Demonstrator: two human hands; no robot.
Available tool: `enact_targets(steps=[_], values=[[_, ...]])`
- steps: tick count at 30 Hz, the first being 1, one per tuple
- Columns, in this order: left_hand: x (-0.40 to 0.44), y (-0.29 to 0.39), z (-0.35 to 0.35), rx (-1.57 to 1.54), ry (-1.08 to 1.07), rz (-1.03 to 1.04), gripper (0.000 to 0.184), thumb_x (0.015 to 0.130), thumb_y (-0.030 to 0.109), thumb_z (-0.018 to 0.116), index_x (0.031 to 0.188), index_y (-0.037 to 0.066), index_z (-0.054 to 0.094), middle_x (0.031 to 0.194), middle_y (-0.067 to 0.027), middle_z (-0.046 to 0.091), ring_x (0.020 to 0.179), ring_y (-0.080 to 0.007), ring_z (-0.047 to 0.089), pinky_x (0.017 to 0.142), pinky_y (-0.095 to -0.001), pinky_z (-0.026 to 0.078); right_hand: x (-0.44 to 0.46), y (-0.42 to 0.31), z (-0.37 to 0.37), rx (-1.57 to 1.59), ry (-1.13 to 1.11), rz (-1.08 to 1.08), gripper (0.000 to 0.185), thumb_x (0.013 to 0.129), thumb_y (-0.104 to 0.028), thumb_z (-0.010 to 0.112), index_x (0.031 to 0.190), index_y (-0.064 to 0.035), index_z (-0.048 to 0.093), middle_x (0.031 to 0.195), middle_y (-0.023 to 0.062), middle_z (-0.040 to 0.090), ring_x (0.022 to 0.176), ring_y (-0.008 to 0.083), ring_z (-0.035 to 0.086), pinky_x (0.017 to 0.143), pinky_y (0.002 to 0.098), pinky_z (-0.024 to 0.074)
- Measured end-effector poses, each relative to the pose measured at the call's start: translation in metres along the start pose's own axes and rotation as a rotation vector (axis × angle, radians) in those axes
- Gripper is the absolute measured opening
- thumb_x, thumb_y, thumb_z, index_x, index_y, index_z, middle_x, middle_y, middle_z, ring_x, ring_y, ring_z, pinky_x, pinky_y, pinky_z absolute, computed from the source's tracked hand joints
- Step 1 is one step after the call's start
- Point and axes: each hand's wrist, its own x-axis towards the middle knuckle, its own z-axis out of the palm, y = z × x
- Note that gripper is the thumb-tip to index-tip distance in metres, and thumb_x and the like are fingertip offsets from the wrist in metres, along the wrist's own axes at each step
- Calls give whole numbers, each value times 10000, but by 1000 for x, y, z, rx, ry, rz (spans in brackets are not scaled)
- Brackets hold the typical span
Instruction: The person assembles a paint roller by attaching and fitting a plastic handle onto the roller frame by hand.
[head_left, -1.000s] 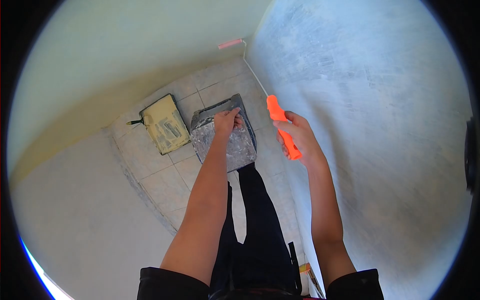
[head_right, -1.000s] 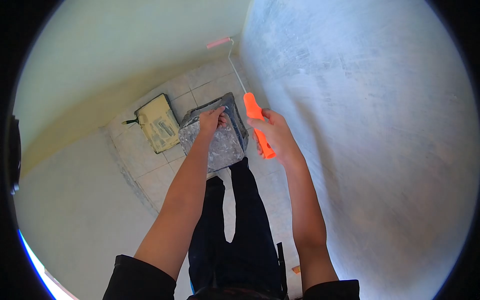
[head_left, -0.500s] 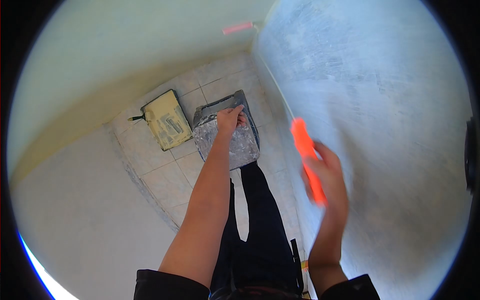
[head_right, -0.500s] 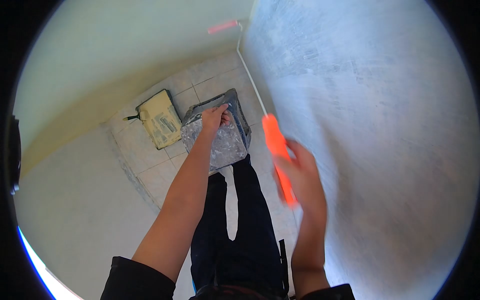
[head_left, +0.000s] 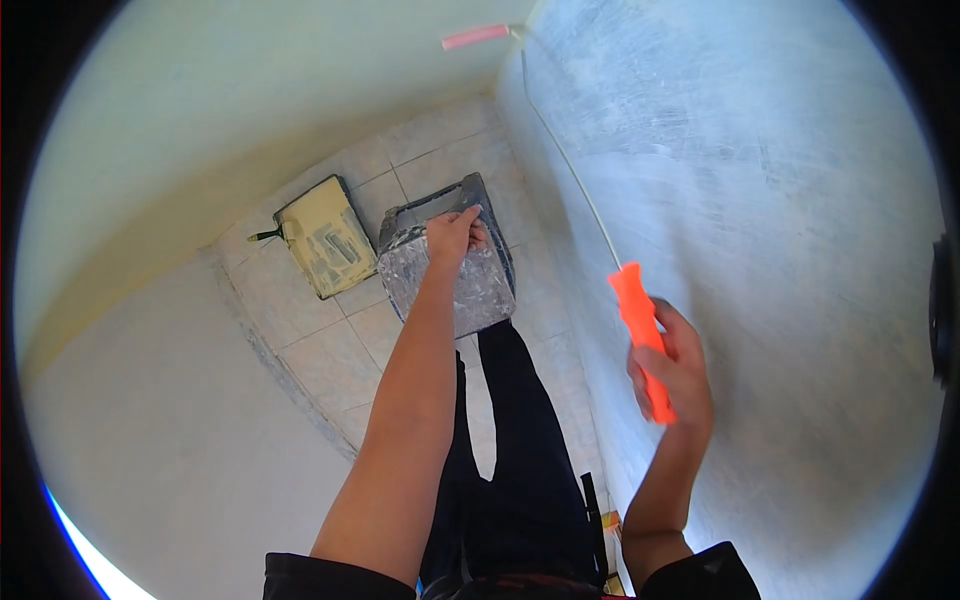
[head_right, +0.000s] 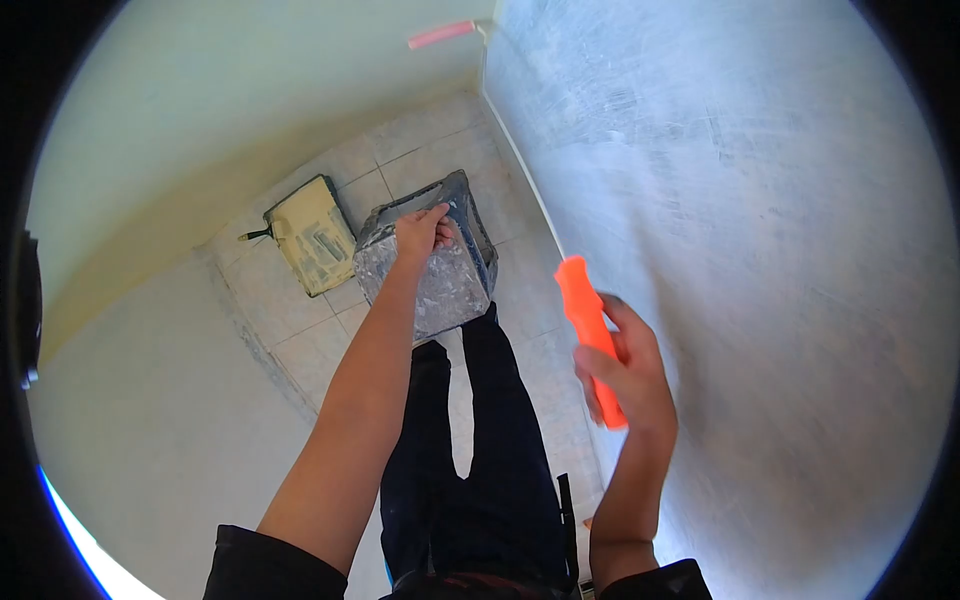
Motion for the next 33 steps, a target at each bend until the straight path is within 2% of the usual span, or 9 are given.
enact_targets(steps=[4, 11, 15, 17, 21, 24, 27, 31, 33], values=[[3, -2, 1, 42, 11, 5, 297, 877, 253, 747, 746, 0, 665, 610, -93, 664, 456, -152, 616, 430, -251, 447, 13, -5, 4, -1, -20, 72, 555, 868, -141, 695, 1348, 35, 480, 671, 33, 557, 458, 103, 499, 402, 274, 385], [1, -2, 2, 76, 29, 14, 302, 871, 257, 753, 738, 0, 666, 617, -99, 669, 455, -150, 615, 430, -250, 447, 241, 69, 26, 1, -172, 70, 325, 895, -266, 700, 1077, -30, 568, 673, 24, 552, 492, 118, 522, 424, 288, 406], [-2, 0, 2, 71, 41, -3, 296, 873, 245, 751, 742, -7, 668, 612, -98, 663, 450, -151, 608, 426, -251, 442, 240, 63, 24, 9, -169, 101, 318, 896, -263, 697, 1072, -32, 568, 677, 29, 560, 478, 118, 515, 426, 285, 414], [-2, 1, 1, 30, 2, 13, 290, 874, 238, 749, 750, -13, 673, 610, -96, 659, 447, -150, 601, 430, -253, 443, 184, 40, 12, 3, -182, 77, 377, 890, -245, 702, 1149, -8, 566, 676, 28, 555, 469, 113, 507, 422, 282, 411], [0, 2, 2, 34, 28, -13, 288, 875, 234, 747, 756, -18, 677, 610, -97, 659, 448, -149, 600, 439, -255, 451, 47, 4, 2, -26, -17, 75, 588, 878, -156, 707, 1378, 38, 466, 692, 31, 560, 482, 102, 512, 413, 276, 397], [0, 1, 2, 57, 28, -28, 291, 874, 236, 750, 754, -19, 677, 611, -97, 658, 452, -148, 601, 447, -256, 458, 7, -1, 10, 58, -84, 44, 588, 881, -142, 707, 1384, 33, 460, 694, 33, 570, 482, 104, 512, 410, 279, 392], [1, 0, 2, 53, 13, -6, 294, 874, 234, 752, 745, -18, 675, 611, -96, 658, 452, -147, 600, 443, -256, 451, 60, 21, 28, 0, 0, 52, 551, 889, -166, 708, 1351, 32, 483, 672, 27, 557, 476, 111, 519, 416, 284, 401], [-2, 3, 3, 45, 20, -10, 298, 872, 237, 754, 739, -17, 673, 614, -95, 660, 452, -145, 599, 441, -252, 450, 187, 48, 43, 26, -63, 53, 465, 898, -217, 700, 1253, 33, 534, 653, 19, 547, 475, 125, 524, 432, 295, 421], [-2, 5, 3, 43, 20, -15, 299, 872, 239, 755, 739, -16, 673, 614, -96, 661, 452, -144, 599, 438, -252, 449, 210, 44, 44, 23, -88, 51, 468, 893, -213, 699, 1255, 33, 533, 651, 21, 547, 474, 127, 523, 425, 296, 416]])
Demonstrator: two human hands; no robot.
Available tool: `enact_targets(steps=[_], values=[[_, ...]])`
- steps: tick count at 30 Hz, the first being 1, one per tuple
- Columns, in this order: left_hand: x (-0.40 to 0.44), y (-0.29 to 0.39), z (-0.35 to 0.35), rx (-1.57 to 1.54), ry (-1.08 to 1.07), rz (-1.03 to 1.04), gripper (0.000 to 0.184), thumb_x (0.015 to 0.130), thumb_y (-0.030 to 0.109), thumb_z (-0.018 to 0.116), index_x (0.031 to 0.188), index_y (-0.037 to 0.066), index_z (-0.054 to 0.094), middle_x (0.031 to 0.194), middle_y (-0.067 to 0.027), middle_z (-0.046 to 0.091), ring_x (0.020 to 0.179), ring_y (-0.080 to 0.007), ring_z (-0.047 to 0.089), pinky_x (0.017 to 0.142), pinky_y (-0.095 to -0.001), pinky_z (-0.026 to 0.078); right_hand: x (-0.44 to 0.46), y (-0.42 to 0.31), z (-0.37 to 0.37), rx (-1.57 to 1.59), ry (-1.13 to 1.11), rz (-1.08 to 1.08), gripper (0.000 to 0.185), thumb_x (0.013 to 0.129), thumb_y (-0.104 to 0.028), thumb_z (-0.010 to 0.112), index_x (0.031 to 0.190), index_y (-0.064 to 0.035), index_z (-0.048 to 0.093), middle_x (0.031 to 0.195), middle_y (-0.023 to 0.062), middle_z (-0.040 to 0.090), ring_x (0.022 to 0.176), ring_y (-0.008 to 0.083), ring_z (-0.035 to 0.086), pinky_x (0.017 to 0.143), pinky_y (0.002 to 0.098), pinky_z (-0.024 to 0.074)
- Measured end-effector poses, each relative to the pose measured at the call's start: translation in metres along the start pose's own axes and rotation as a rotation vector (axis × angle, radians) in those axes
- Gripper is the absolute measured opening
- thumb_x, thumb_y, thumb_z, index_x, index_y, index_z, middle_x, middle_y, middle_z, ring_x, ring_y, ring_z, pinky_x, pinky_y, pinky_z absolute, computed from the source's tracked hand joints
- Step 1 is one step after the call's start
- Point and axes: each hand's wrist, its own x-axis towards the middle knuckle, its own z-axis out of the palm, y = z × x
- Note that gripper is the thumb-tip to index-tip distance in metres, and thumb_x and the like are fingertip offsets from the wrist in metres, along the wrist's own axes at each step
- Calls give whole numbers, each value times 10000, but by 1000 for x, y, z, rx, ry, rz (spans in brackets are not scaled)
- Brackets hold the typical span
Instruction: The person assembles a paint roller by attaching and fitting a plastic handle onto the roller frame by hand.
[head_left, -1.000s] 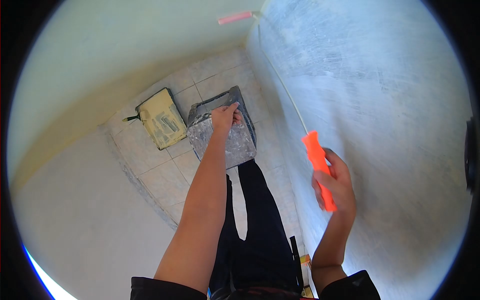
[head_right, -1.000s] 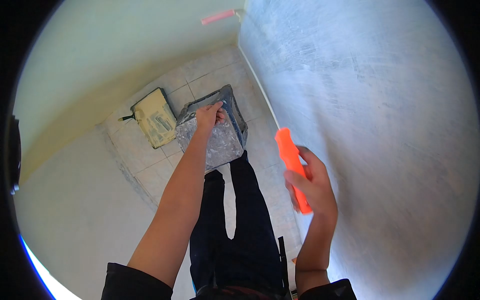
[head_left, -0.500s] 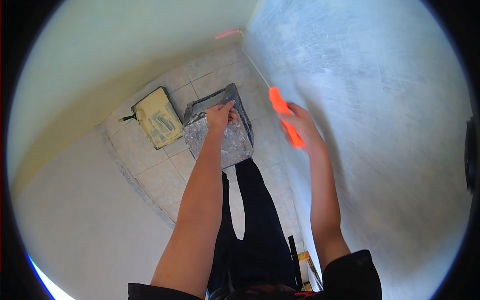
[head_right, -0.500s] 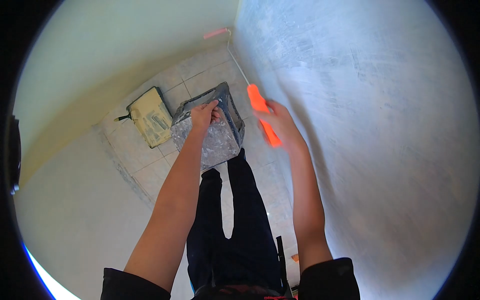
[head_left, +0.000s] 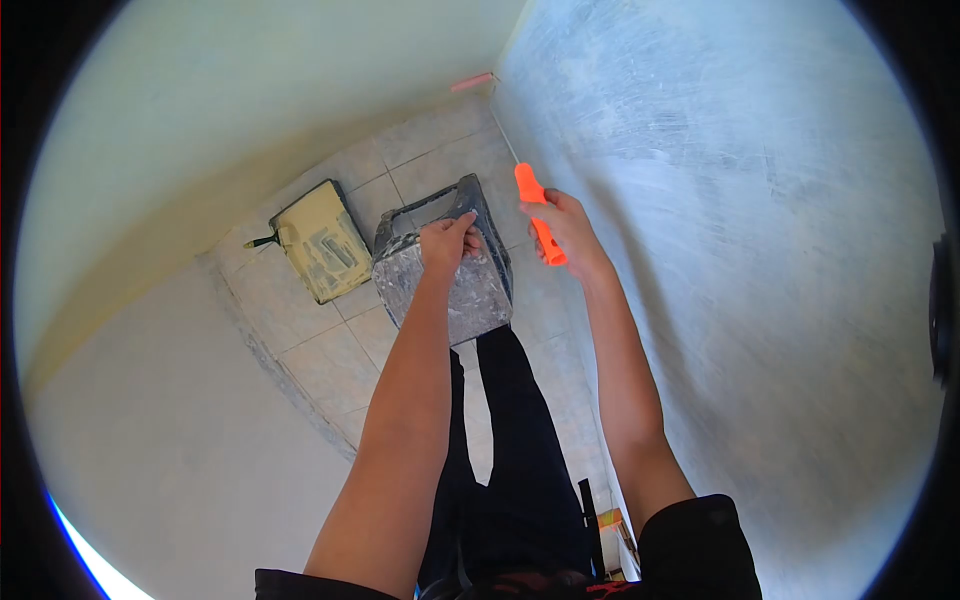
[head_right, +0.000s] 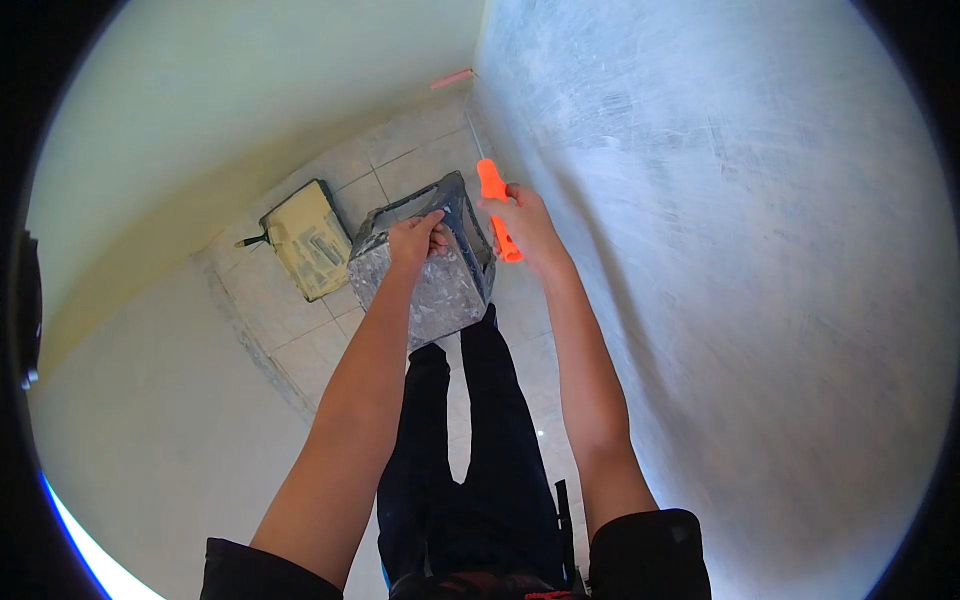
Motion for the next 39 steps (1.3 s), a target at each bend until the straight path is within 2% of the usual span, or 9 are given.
enact_targets(steps=[3, 9, 11, 20, 23, 29, 31, 35, 39], values=[[-1, -4, 1, 16, -9, 5, 300, 874, 239, 754, 740, -17, 672, 615, -98, 660, 453, -145, 599, 433, -252, 444, -28, -3, -12, -4, -21, 6, 483, 882, -200, 697, 1267, 36, 527, 645, 32, 548, 462, 129, 519, 408, 297, 404], [1, -3, -2, -31, -29, 3, 296, 879, 241, 750, 731, -4, 669, 615, -93, 661, 456, -141, 598, 434, -248, 446, -195, -45, -40, -11, 84, 6, 525, 880, -151, 662, 1340, 32, 490, 619, 43, 534, 376, 116, 450, 342, 287, 349], [3, -6, -2, -7, -25, -11, 274, 871, 256, 760, 738, 39, 659, 602, -64, 651, 460, -130, 596, 434, -243, 421, -210, -47, -47, 47, 2, 12, 509, 892, -139, 638, 1351, 21, 487, 609, 41, 528, 365, 115, 439, 332, 290, 339], [1, -4, -1, -3, -13, 14, 298, 877, 237, 752, 739, -13, 667, 620, -94, 665, 460, -141, 603, 438, -246, 463, -14, -25, -33, -11, -40, 78, 309, 899, -225, 678, 1110, -29, 570, 621, 15, 520, 454, 104, 465, 409, 280, 367], [2, -4, -2, 6, -15, 4, 301, 878, 227, 753, 737, -24, 665, 623, -99, 666, 462, -142, 606, 442, -252, 478, -24, -31, -38, -53, -55, 80, 304, 896, -229, 682, 1096, -30, 569, 622, 17, 521, 459, 105, 469, 412, 281, 368], [3, -6, -1, -14, -24, -1, 286, 877, 256, 753, 727, 31, 661, 600, -65, 646, 453, -130, 588, 437, -244, 420, -134, -56, -52, -22, -34, 94, 378, 920, -281, 640, 1174, -15, 549, 605, 38, 522, 347, 112, 394, 321, 276, 317], [-1, -2, -1, -13, -19, -9, 289, 877, 257, 753, 722, 31, 661, 601, -65, 645, 454, -130, 588, 438, -244, 422, -148, -54, -53, 168, -19, 103, 410, 942, -318, 594, 1210, -13, 537, 608, 47, 526, 324, 111, 375, 297, 272, 299], [0, 0, -1, -30, -34, -7, 312, 893, 220, 732, 722, -29, 653, 620, -111, 664, 464, -155, 615, 449, -267, 486, -131, -54, -43, 218, -14, 97, 415, 951, -352, 573, 1200, -22, 545, 625, 47, 535, 346, 102, 392, 308, 260, 295], [-1, 0, 0, 18, -18, 4, 315, 893, 223, 730, 718, -27, 653, 618, -113, 663, 464, -158, 614, 444, -266, 475, -69, -50, -23, 107, 32, 88, 375, 927, -342, 622, 1139, -35, 575, 659, 41, 553, 402, 106, 431, 362, 261, 325]])
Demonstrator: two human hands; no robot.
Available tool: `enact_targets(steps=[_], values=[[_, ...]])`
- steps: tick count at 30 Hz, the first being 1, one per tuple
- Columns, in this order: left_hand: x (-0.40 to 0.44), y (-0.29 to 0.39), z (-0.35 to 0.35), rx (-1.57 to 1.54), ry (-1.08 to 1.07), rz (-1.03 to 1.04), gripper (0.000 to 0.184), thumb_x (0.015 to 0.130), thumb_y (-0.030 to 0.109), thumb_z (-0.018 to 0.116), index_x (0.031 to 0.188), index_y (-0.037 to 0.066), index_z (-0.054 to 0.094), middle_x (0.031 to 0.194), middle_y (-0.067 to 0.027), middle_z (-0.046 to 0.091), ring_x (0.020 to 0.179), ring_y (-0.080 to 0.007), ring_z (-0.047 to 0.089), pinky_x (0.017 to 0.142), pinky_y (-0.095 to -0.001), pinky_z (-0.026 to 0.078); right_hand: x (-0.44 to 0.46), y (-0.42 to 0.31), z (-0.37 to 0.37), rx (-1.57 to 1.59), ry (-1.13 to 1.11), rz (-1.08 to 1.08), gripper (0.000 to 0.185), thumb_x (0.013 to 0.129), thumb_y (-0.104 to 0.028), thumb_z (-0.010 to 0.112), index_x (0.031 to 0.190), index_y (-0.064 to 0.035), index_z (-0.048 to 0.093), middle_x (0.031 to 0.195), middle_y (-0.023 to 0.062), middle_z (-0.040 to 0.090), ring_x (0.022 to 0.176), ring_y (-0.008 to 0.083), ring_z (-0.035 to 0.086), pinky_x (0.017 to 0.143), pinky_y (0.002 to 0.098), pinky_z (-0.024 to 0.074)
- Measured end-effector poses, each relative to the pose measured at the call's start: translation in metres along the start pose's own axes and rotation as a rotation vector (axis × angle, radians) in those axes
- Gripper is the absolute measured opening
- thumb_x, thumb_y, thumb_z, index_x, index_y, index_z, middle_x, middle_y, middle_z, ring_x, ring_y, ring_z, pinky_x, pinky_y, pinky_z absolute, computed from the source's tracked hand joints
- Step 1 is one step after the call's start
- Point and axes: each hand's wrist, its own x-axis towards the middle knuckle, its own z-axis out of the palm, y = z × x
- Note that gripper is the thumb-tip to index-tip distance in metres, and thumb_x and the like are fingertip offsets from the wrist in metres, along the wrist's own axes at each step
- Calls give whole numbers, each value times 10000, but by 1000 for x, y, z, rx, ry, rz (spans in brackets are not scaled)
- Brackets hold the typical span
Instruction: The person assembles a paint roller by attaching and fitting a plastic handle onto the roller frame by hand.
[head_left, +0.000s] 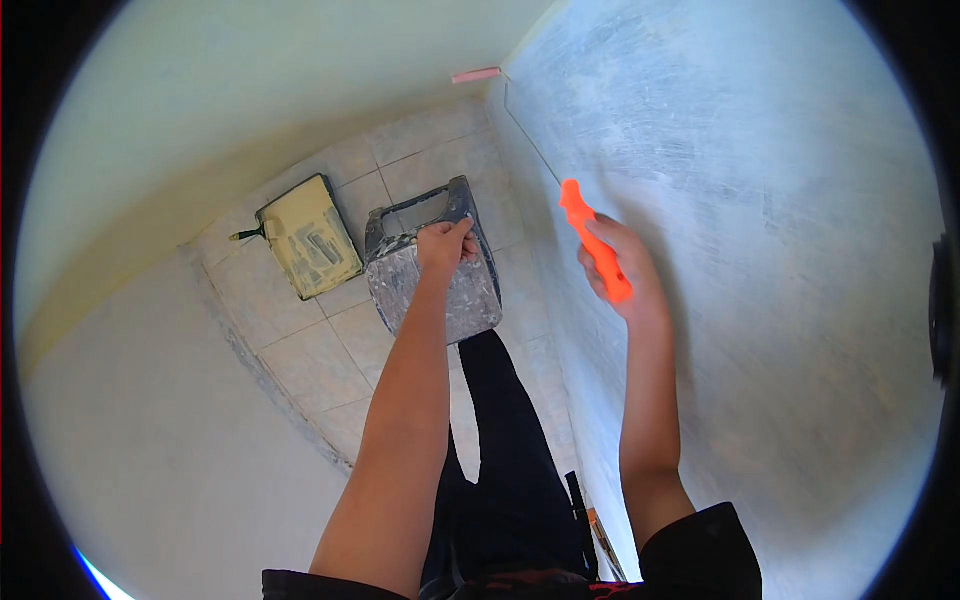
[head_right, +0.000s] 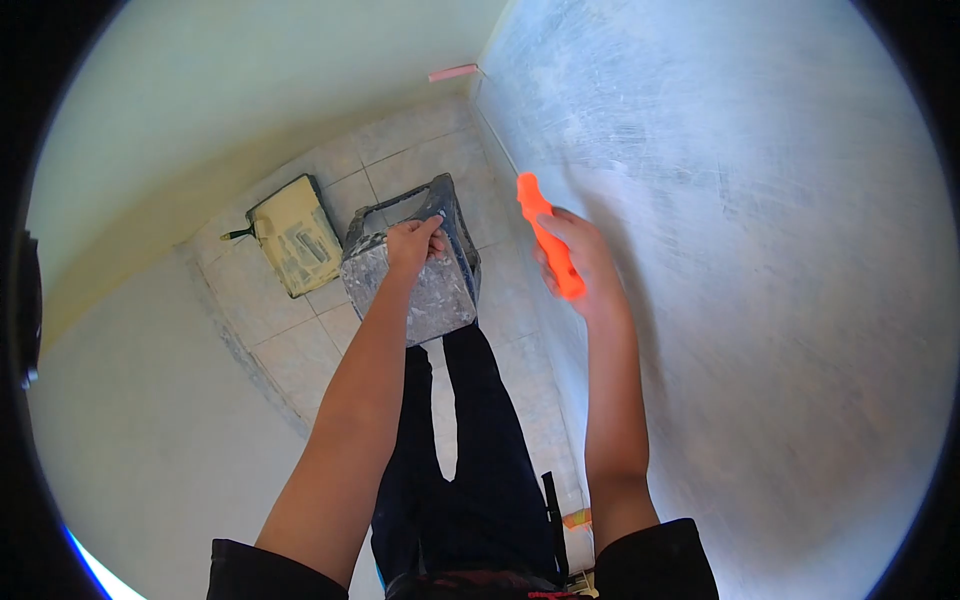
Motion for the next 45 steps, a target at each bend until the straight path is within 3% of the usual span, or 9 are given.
enact_targets(steps=[7, 11, 18, 24, 26, 35, 41, 45], values=[[5, -6, -1, -26, -6, -1, 311, 876, 256, 755, 707, 16, 653, 599, -88, 649, 449, -147, 596, 431, -247, 427, 63, 1, -1, -80, 65, 27, 339, 887, -307, 684, 1056, -22, 611, 666, 35, 559, 430, 111, 450, 397, 269, 354], [5, -5, 0, -25, 2, 3, 313, 893, 200, 724, 697, -33, 652, 614, -116, 661, 456, -152, 603, 431, -274, 464, 8, -7, -3, -141, 50, -15, 361, 884, -255, 682, 1125, 5, 613, 644, 42, 552, 419, 108, 450, 368, 266, 350], [7, -8, -1, -77, -31, 2, 312, 872, 230, 760, 708, -7, 641, 608, -109, 649, 456, -163, 601, 440, -275, 473, -83, -27, -16, -170, 49, 34, 356, 897, -197, 666, 1172, 17, 597, 627, 49, 541, 388, 108, 441, 341, 266, 327], [1, 0, 1, -63, -7, -15, 315, 885, 193, 734, 686, -32, 637, 617, -128, 658, 467, -158, 609, 441, -278, 482, 27, -6, -5, -167, 23, 9, 333, 885, -228, 694, 1122, -11, 607, 629, 33, 537, 429, 106, 480, 378, 255, 358], [1, -1, 1, -26, 0, -6, 307, 872, 238, 753, 710, -2, 652, 606, -101, 650, 458, -151, 601, 440, -267, 465, 46, -2, 1, -198, -4, -3, 305, 883, -226, 696, 1090, -19, 610, 633, 27, 537, 448, 100, 490, 394, 259, 376], [4, -5, 0, -11, -14, 11, 321, 871, 252, 757, 680, 15, 654, 596, -79, 644, 454, -132, 591, 430, -252, 429, -71, -16, -20, -195, 11, 2, 462, 864, -165, 702, 1278, 9, 591, 634, 42, 558, 393, 108, 459, 354, 283, 356], [1, -3, 0, 27, 4, 9, 303, 868, 254, 762, 696, 26, 661, 603, -72, 651, 453, -130, 590, 437, -248, 429, 26, 15, -12, -221, -18, -4, 352, 872, -176, 701, 1172, -12, 616, 632, 27, 536, 488, 115, 515, 434, 291, 401], [2, -2, 0, 36, 12, 10, 307, 883, 223, 741, 708, -14, 655, 621, -111, 669, 459, -148, 611, 436, -268, 457, 31, 28, -15, -156, -45, -45, 341, 870, -175, 697, 1156, -9, 614, 632, 30, 536, 459, 113, 496, 414, 287, 388]])
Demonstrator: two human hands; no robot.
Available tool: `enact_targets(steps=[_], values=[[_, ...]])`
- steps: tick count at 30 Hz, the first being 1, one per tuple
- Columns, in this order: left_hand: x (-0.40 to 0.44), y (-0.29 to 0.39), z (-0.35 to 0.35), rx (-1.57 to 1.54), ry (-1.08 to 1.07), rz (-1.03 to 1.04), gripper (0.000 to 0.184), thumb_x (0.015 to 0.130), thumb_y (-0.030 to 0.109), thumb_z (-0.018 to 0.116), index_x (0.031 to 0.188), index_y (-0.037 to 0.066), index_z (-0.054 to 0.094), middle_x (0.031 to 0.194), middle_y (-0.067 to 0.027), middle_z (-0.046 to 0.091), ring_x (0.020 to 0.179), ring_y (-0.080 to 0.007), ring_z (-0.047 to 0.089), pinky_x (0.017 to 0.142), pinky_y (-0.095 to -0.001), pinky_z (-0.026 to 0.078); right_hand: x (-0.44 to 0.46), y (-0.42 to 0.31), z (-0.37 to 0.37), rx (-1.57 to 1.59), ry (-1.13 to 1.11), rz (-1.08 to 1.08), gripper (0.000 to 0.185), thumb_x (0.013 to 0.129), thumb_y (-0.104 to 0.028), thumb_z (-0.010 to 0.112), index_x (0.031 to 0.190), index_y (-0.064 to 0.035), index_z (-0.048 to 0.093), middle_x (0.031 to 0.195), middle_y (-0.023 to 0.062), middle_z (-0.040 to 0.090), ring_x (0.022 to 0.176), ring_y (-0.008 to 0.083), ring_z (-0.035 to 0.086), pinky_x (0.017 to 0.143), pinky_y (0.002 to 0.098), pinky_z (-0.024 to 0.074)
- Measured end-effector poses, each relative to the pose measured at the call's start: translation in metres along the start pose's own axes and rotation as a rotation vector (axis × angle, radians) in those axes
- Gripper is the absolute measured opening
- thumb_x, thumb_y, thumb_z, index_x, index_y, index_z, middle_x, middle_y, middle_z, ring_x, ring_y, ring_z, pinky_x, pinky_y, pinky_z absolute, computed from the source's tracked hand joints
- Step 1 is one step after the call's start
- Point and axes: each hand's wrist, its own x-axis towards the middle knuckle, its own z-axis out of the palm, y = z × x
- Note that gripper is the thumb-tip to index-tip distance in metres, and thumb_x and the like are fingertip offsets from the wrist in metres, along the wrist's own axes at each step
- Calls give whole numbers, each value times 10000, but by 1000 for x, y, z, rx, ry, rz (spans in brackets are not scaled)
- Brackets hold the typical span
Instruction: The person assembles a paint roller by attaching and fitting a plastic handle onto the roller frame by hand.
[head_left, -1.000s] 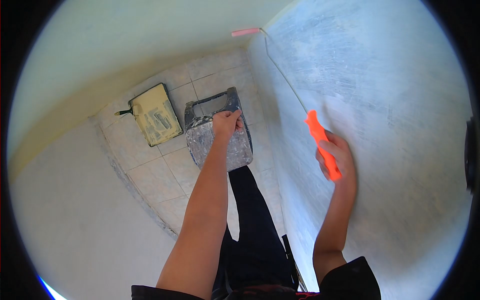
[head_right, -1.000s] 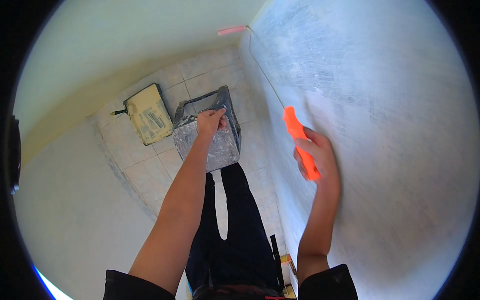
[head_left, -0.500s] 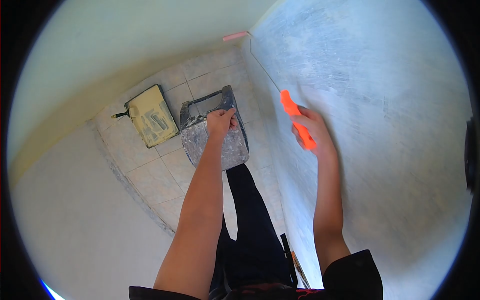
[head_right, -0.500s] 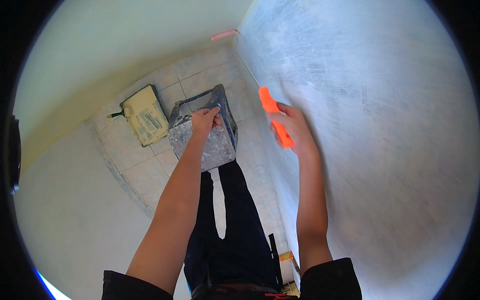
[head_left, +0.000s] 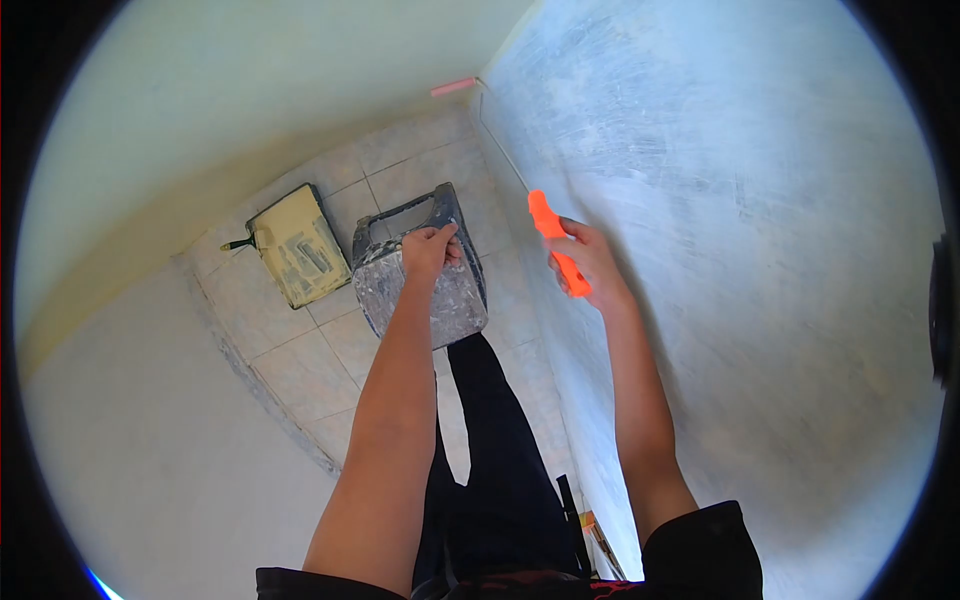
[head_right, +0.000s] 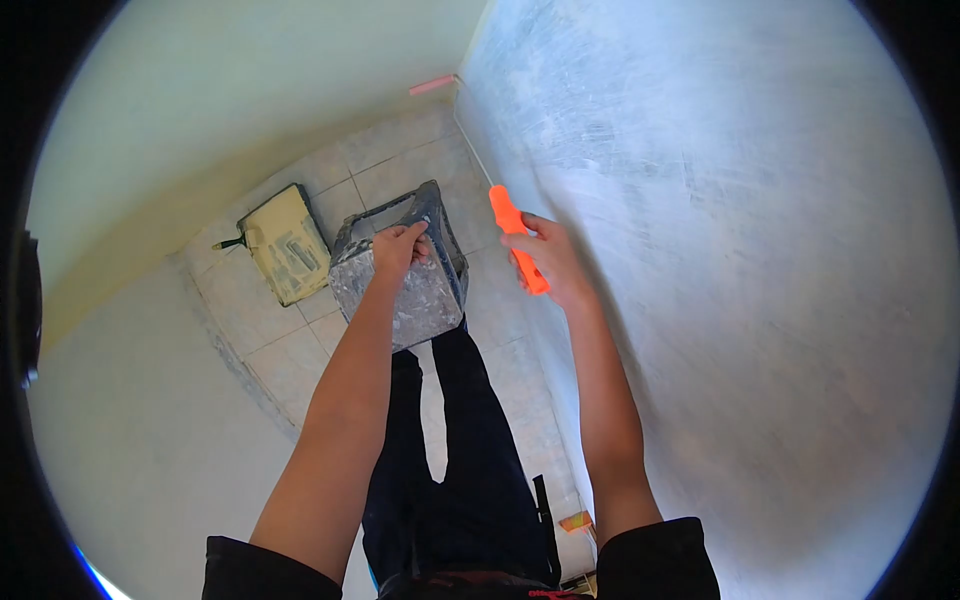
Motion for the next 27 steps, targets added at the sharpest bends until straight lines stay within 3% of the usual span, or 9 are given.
enact_targets(steps=[4, 6, 8, 15, 18, 22, 25, 27], values=[[-1, 0, 1, -28, -19, 8, 311, 885, 214, 741, 701, -18, 646, 618, -117, 665, 460, -154, 612, 436, -265, 456, -89, -19, -8, 23, 33, 21, 354, 867, -155, 685, 1180, -8, 610, 624, 31, 533, 413, 114, 461, 385, 281, 365], [-1, -1, -3, -24, -19, 7, 310, 885, 212, 741, 702, -19, 645, 616, -118, 663, 460, -157, 612, 436, -265, 456, -99, -21, -5, -2, 57, 23, 359, 867, -151, 680, 1189, -10, 607, 622, 29, 531, 399, 115, 448, 377, 279, 358], [-1, -3, -1, -74, -54, 17, 277, 865, 244, 762, 717, 30, 666, 601, -64, 650, 453, -128, 590, 435, -240, 431, -93, -23, -5, -77, 92, 59, 372, 868, -153, 679, 1204, -11, 605, 634, 31, 538, 425, 113, 471, 390, 281, 378], [-1, -2, -2, -47, -17, 2, 277, 861, 239, 766, 721, 23, 664, 603, -69, 650, 456, -130, 593, 433, -242, 432, 48, 18, 12, -10, -39, -23, 313, 871, -182, 669, 1117, -2, 603, 649, 35, 545, 474, 125, 519, 433, 289, 412], [-4, -1, 0, -57, -44, 12, 281, 858, 244, 771, 721, 23, 665, 604, -70, 650, 458, -132, 594, 440, -244, 437, 10, 12, 3, 22, -42, -35, 312, 863, -162, 659, 1116, 10, 600, 652, 42, 549, 463, 125, 516, 419, 292, 406], [0, -1, 0, -24, -13, 15, 297, 875, 218, 752, 731, -28, 667, 613, -114, 662, 455, -157, 609, 438, -257, 460, -103, -20, 3, -21, 56, -4, 522, 837, -78, 637, 1338, 38, 545, 643, 60, 558, 431, 131, 501, 382, 299, 384], [4, -7, -4, -33, -29, 5, 298, 875, 222, 751, 728, -23, 666, 614, -110, 664, 453, -155, 608, 439, -257, 460, -119, -29, -2, 15, 0, 31, 595, 835, -61, 625, 1408, 38, 498, 635, 61, 553, 430, 129, 500, 380, 298, 380], [4, -5, -1, -48, -39, 9, 298, 874, 224, 751, 725, -20, 665, 614, -108, 665, 452, -155, 608, 439, -258, 460, -77, -13, 0, -14, 36, 29, 507, 843, -97, 625, 1325, 38, 546, 651, 57, 554, 440, 132, 511, 391, 305, 399]])
